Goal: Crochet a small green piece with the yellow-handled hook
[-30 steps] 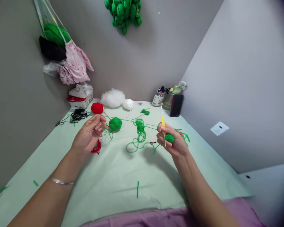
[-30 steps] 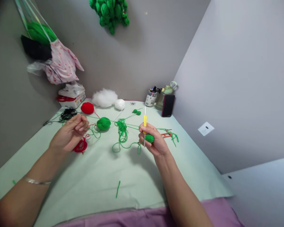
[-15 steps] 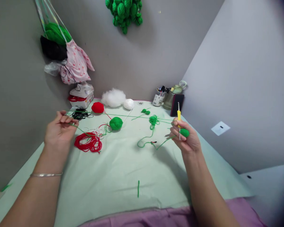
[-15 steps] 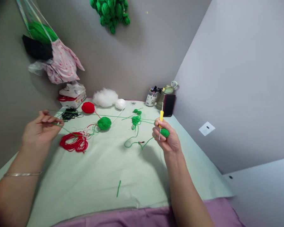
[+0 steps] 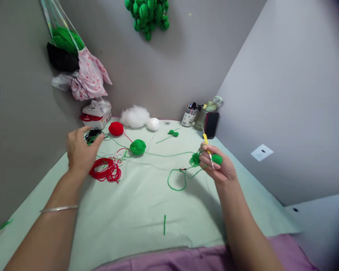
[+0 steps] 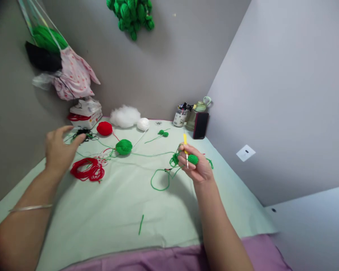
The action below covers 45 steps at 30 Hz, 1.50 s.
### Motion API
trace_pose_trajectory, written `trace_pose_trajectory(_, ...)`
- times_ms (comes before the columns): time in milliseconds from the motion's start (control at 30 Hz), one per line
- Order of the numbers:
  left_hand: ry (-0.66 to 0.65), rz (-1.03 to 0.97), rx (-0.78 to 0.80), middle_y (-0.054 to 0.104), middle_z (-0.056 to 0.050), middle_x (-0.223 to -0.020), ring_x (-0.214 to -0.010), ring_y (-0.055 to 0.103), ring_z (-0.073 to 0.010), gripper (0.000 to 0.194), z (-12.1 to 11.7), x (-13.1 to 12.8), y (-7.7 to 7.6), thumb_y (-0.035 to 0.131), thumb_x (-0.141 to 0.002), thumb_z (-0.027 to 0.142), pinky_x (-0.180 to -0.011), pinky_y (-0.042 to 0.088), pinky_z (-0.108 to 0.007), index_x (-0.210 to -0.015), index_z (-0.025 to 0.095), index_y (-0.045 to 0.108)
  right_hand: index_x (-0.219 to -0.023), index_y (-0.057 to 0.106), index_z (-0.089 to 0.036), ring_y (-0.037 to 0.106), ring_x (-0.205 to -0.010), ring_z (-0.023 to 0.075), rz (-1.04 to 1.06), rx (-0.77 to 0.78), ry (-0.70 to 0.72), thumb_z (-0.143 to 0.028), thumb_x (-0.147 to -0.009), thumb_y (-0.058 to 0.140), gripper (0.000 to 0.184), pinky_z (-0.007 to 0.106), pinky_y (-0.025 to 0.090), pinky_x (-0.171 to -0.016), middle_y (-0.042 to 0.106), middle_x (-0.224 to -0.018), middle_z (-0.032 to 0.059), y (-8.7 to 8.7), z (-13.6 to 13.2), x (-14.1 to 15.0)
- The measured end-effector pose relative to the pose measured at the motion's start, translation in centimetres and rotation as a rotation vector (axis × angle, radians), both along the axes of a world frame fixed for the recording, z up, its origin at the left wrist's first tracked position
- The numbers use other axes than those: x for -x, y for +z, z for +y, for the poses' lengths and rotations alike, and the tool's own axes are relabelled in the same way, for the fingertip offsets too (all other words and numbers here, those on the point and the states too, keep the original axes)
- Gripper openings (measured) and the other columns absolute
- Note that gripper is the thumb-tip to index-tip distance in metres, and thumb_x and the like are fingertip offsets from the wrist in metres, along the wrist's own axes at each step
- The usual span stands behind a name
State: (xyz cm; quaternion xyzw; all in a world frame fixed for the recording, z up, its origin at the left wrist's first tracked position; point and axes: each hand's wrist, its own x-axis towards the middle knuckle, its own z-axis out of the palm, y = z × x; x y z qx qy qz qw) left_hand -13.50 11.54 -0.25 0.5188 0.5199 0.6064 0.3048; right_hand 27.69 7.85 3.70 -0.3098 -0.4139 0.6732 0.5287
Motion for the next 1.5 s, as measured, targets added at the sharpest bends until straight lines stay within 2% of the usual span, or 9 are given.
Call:
trace_pose_trajectory(100, 0.08, 0.061, -0.061, 0.055, -0.008, -0.148, -0.158, 0.023, -0.0346, 0.046, -1.2, -4.6, -0.1, 0.085, -0.079, 0.031, -0.123, 0.029, -0.047, -0.117, 0.027, 0.06, -0.08, 0.064, -0.019, 0.014, -0.037, 0.0016, -0.026, 0.041, 0.092, -0.028, -0.086, 0.081, 0.02, 0.012, 0.024, -0.036, 0.036, -0.049, -0.0136, -0.5, -0.1, 1.2)
trace_pose_trajectory(233, -0.252, 0.134, 0.033, 0.074, -0.007, -0.131, -0.131, 0.062, -0.032, 0.039, -3.9, -10.9, -0.7, 0.085, -0.083, 0.034, -0.117, 0.041, -0.046, -0.119, 0.027, 0.072, -0.078, 0.065, -0.017, 0.019, -0.034, 0.001, -0.055, 0.092, 0.198, -0.031, -0.083, 0.085, 0.025, 0.013, 0.027, -0.036, 0.038, -0.046, -0.0134, -1.3, -0.2, 3.0)
trace_pose_trajectory(400, -0.553, 0.104, 0.112, 0.083, -0.005, -0.115, -0.114, 0.072, -0.0289, 0.036, -5.5, -15.0, -1.2, 0.085, -0.082, 0.037, -0.101, 0.053, -0.04, -0.116, 0.026, 0.079, -0.078, 0.068, -0.015, 0.019, -0.032, 0.001, -0.076, 0.122, 0.291, -0.037, -0.079, 0.087, 0.029, 0.013, 0.022, -0.034, 0.04, -0.043, -0.0127, -2.0, -0.5, 4.6)
trace_pose_trajectory(567, -0.515, 0.025, 0.158, 0.078, -0.001, -0.083, -0.087, 0.071, -0.0254, 0.014, -4.2, -13.9, -1.8, 0.082, -0.085, 0.035, -0.089, 0.054, -0.038, -0.081, 0.022, 0.079, -0.079, 0.068, -0.016, 0.019, -0.031, 0.002, -0.11, 0.118, 0.306, -0.038, -0.08, 0.085, 0.028, 0.014, 0.024, -0.034, 0.036, -0.043, -0.0143, -2.0, -0.5, 4.7)
trace_pose_trajectory(767, -0.14, -0.22, 0.143, 0.07, -0.012, -0.138, -0.115, 0.072, -0.0289, 0.039, -0.8, -8.4, -2.4, 0.072, -0.103, 0.038, -0.095, 0.063, -0.051, -0.137, 0.019, 0.067, -0.076, 0.064, -0.018, 0.017, -0.033, 0.0013, -0.147, 0.054, 0.142, -0.037, -0.078, 0.085, 0.029, 0.016, 0.025, -0.036, 0.032, -0.045, -0.0149, -0.5, -0.5, 2.5)
trace_pose_trajectory(900, -0.025, -0.326, 0.15, 0.068, -0.013, -0.141, -0.117, 0.071, -0.0296, 0.041, 0.0, -5.7, -2.0, 0.071, -0.103, 0.037, -0.096, 0.063, -0.052, -0.14, 0.019, 0.065, -0.083, 0.069, -0.017, 0.021, -0.036, 0.0023, -0.209, -0.016, -0.069, -0.034, -0.08, 0.086, 0.024, 0.019, 0.023, -0.036, 0.036, -0.049, -0.0132, 0.3, 0.3, -0.4)
trace_pose_trajectory(1133, -0.353, -0.246, 0.245, 0.058, 0.006, -0.069, -0.057, 0.051, -0.0107, 0.027, -2.7, -10.0, -1.3, 0.09, -0.08, 0.039, -0.051, 0.037, -0.023, -0.083, 0.02, 0.071, -0.101, 0.078, -0.016, 0.031, -0.04, 0.0048, -0.351, -0.065, -0.198, -0.036, -0.078, 0.087, 0.032, 0.02, 0.024, -0.037, 0.041, -0.051, -0.0117, -1.0, 0.7, 1.1)
trace_pose_trajectory(1333, -0.592, -0.182, 0.293, 0.062, 0.004, -0.074, -0.067, 0.053, -0.0136, 0.029, -4.4, -12.6, -0.8, 0.089, -0.075, 0.039, -0.061, 0.04, -0.026, -0.088, 0.02, 0.072, -0.113, 0.08, -0.015, 0.035, -0.043, 0.0054, -0.457, -0.045, 0.078, -0.045, -0.083, 0.084, 0.042, 0.02, 0.031, -0.039, 0.041, -0.055, -0.0112, -2.7, -1.2, 6.1)
trace_pose_trajectory(1500, -0.647, -0.16, 0.304, 0.064, 0.001, -0.084, -0.077, 0.059, -0.0167, 0.031, -4.4, -12.9, -1.0, 0.087, -0.075, 0.039, -0.071, 0.046, -0.029, -0.094, 0.021, 0.07, -0.085, 0.077, -0.016, 0.039, -0.044, 0.0059, -0.518, -0.056, 0.174, -0.052, -0.078, 0.087, 0.038, 0.02, 0.035, -0.039, 0.044, -0.057, -0.0095, -3.2, -1.3, 6.9)
